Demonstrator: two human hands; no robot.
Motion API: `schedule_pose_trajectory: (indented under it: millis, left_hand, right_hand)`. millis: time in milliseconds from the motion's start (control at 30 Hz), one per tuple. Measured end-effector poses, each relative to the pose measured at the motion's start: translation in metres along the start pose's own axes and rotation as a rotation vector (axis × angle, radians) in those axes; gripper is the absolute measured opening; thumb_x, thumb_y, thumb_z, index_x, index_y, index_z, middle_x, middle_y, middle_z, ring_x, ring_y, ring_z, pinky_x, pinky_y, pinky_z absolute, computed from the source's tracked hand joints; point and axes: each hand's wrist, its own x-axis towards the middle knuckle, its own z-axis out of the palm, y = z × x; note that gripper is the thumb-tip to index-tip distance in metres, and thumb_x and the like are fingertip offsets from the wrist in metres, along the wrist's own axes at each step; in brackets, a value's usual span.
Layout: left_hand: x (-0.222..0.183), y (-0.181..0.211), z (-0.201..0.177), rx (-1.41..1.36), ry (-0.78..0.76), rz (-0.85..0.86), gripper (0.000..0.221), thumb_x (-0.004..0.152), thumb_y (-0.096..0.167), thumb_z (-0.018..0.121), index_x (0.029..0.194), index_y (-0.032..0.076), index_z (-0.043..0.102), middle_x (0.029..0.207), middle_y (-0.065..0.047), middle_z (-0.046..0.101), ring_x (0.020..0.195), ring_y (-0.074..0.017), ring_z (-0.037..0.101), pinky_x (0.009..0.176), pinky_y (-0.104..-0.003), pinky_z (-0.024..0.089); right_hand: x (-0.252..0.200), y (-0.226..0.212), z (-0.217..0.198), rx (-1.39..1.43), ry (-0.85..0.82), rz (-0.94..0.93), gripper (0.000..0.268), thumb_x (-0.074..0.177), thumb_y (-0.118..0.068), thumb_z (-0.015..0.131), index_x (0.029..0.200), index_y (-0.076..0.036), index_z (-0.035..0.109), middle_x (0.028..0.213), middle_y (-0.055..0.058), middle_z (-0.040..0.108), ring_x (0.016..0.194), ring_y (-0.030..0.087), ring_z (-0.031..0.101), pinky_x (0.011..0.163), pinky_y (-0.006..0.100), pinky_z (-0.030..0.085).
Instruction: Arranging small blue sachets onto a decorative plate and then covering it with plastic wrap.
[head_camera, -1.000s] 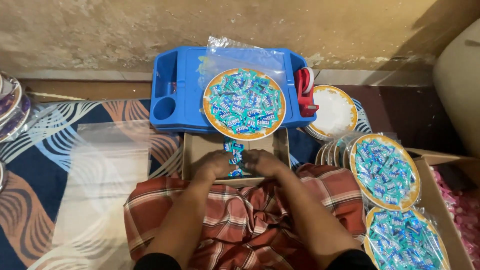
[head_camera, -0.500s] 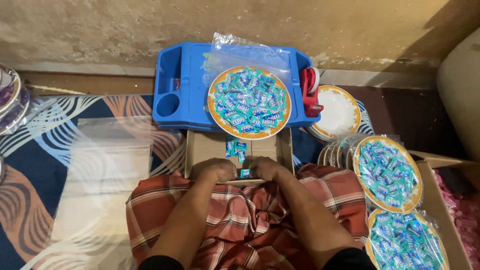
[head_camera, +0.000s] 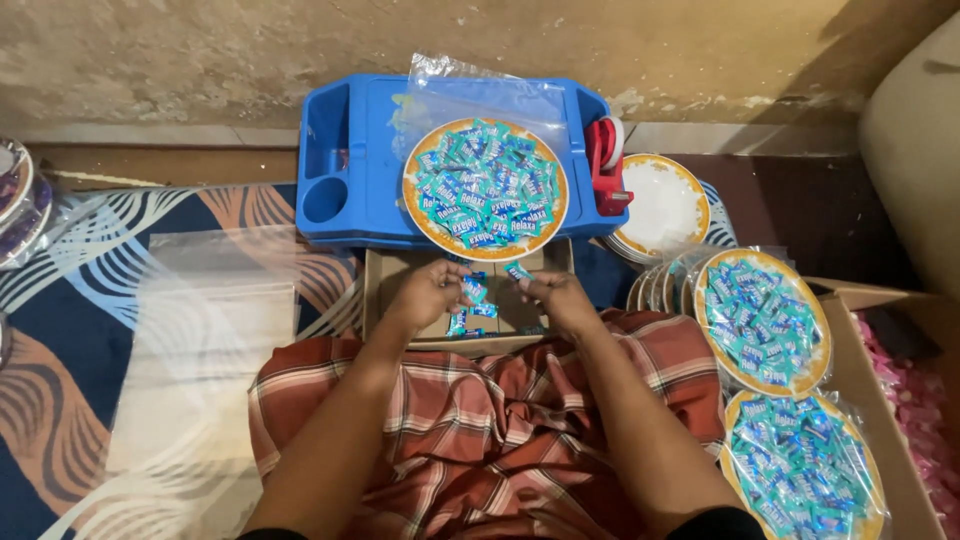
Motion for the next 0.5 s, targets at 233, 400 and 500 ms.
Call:
schedule_pose_trajectory:
  millis: [233,400,500]
  left_hand:
    - [-0.027,0.022,0.006,-0.15,-0.022,0.053,0.035,0.099,0.001,0.058,0.133,-0.002,0.057,0.103,-0.011,0.059,0.085,-0.02,0.074,0.065,-0.02,0.065]
    - [-0.047,0.047,0.002,-0.034,0.053,0.199,0.035,0.095,0.002,0.06,0.13,0.001,0.064,0.099,-0.016,0.072,0.083,-0.019,0.076,0.064,-0.021,0.061]
    - [-0.066,0.093,-0.001,0.219,0.151,0.196,0.032,0.096,0.004,0.059,0.127,0.007,0.069,0.101,-0.014,0.076,0.086,-0.0205,0.078,0.067,-0.028,0.063]
  right_hand:
    - [-0.043,-0.037,-0.005,0.151,-0.015,-0.15,0.011,0.087,-0.011,0.078,0.088,-0.001,0.074,0.067,0.012,0.066,0.059,0.013,0.06,0.048,0.02,0.041]
    - [-0.081,-0.089,-0.011,-0.001,-0.068,-0.222,0.01,0.091,-0.009,0.071,0.087,0.0,0.075,0.064,0.012,0.069,0.054,0.012,0.063,0.047,0.019,0.04]
    - [-0.076,-0.103,-0.013,-0.108,-0.003,-0.249,0.014,0.093,-0.014,0.07,0.086,-0.003,0.075,0.058,0.01,0.063,0.05,0.009,0.052,0.047,0.019,0.036]
